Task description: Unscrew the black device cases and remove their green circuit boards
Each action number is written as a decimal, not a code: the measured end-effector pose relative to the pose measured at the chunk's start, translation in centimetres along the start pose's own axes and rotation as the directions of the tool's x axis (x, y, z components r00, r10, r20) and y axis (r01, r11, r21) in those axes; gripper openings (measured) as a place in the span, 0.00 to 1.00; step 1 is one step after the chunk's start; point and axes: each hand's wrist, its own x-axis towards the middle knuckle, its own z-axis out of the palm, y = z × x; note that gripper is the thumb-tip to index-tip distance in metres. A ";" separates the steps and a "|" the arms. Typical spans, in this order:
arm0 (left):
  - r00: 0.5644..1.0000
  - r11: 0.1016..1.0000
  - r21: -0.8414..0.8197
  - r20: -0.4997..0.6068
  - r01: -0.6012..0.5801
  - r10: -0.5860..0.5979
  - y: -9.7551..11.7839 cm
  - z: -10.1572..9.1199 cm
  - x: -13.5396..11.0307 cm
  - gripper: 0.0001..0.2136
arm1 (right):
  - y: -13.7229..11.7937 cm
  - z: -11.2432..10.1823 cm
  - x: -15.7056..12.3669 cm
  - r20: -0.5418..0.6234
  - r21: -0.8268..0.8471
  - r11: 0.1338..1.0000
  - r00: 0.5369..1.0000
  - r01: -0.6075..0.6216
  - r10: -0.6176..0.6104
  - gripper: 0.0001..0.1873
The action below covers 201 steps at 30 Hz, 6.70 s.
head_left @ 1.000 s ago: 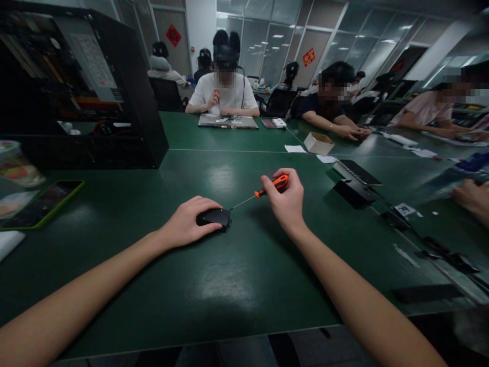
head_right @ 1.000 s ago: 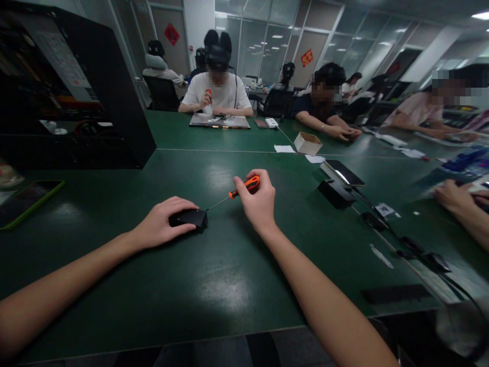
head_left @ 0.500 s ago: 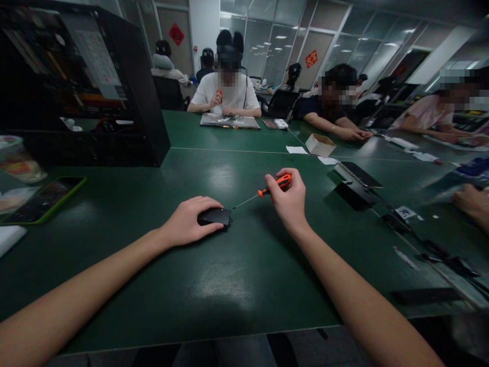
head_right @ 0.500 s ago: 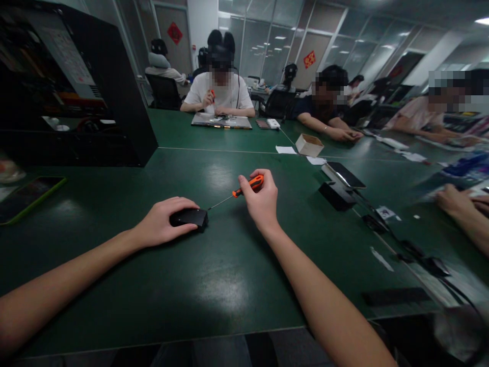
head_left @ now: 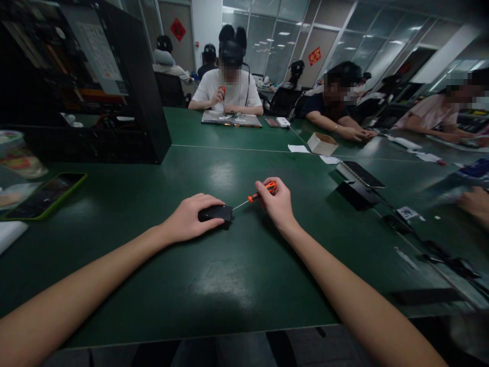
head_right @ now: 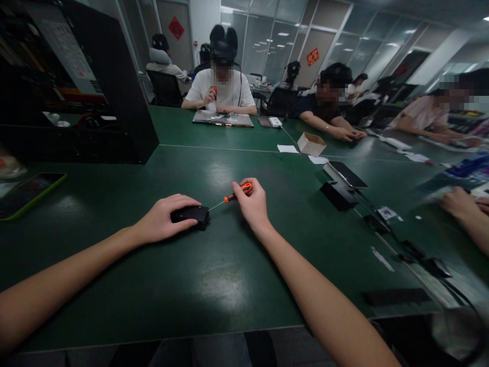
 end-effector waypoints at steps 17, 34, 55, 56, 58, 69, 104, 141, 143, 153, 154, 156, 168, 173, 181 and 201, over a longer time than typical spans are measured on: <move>0.995 0.998 -0.033 -0.085 -0.051 0.048 -0.4 1.1 -0.2 0.18 | 1.7 -0.8 1.5 0.056 0.055 0.972 0.972 -0.230 0.227 0.27; 0.995 0.999 -0.041 -0.098 -0.013 0.009 -0.4 1.2 -0.4 0.19 | 0.6 -0.4 0.2 0.364 -0.194 0.979 0.921 -0.070 0.138 0.24; 0.929 0.946 -0.106 -0.185 0.305 -0.320 -1.5 0.7 0.2 0.22 | 0.2 0.1 -1.5 0.615 -0.380 0.767 0.760 0.517 -0.208 0.14; 0.929 0.947 -0.110 -0.192 0.300 -0.317 -1.4 0.7 0.2 0.22 | 0.2 0.2 -1.6 0.629 -0.394 0.742 0.747 0.543 -0.213 0.15; 0.927 0.949 -0.117 -0.209 0.293 -0.312 -1.3 0.7 0.2 0.21 | 0.3 0.3 -1.7 0.640 -0.416 0.714 0.739 0.563 -0.210 0.16; 0.925 0.952 -0.128 -0.235 0.277 -0.300 -1.2 0.8 0.3 0.19 | 1.1 0.4 -1.3 0.541 -0.463 0.733 0.814 0.499 -0.213 0.16; 0.972 0.978 -0.122 -0.148 0.167 -0.184 -0.5 1.1 0.0 0.19 | 2.4 0.5 2.4 0.474 -0.446 0.624 0.761 0.641 -0.443 0.12; 0.990 0.987 -0.134 -0.091 0.091 -0.104 -0.6 0.7 -0.1 0.15 | 0.8 2.5 -0.8 0.627 -0.047 0.635 0.517 0.771 -0.582 0.14; 0.990 0.986 -0.137 -0.089 0.093 -0.106 -0.7 0.6 -0.1 0.15 | 0.9 2.5 -0.8 0.623 -0.046 0.630 0.516 0.775 -0.588 0.14; 0.988 0.992 -0.114 -0.138 0.057 -0.073 -0.4 0.7 -0.2 0.15 | 1.2 2.4 -0.7 0.619 -0.063 0.608 0.509 0.791 -0.598 0.14; 0.988 0.992 -0.111 -0.140 0.055 -0.070 -0.4 0.7 -0.2 0.15 | 1.2 2.4 -0.7 0.620 -0.065 0.607 0.509 0.792 -0.597 0.14; 0.988 0.993 -0.106 -0.141 0.047 -0.062 -0.3 0.6 -0.2 0.14 | 1.2 2.3 -0.7 0.622 -0.070 0.604 0.508 0.794 -0.596 0.14; 0.987 0.997 -0.081 -0.158 0.011 -0.024 -0.4 0.8 -0.3 0.16 | 1.1 2.3 -0.7 0.621 -0.098 0.601 0.521 0.793 -0.586 0.14; 0.985 0.997 -0.079 -0.169 0.011 -0.025 -0.5 0.9 -0.3 0.15 | 1.2 2.2 -0.5 0.641 -0.107 0.580 0.502 0.808 -0.581 0.14; 0.986 0.997 -0.073 -0.167 -0.030 0.017 -0.5 0.9 -0.4 0.15 | 1.2 2.1 -0.6 0.652 -0.102 0.545 0.470 0.832 -0.595 0.16; 0.987 0.996 -0.078 -0.162 -0.034 0.021 -0.1 0.7 -0.3 0.15 | 1.1 1.9 -0.5 0.670 -0.094 0.543 0.457 0.834 -0.585 0.16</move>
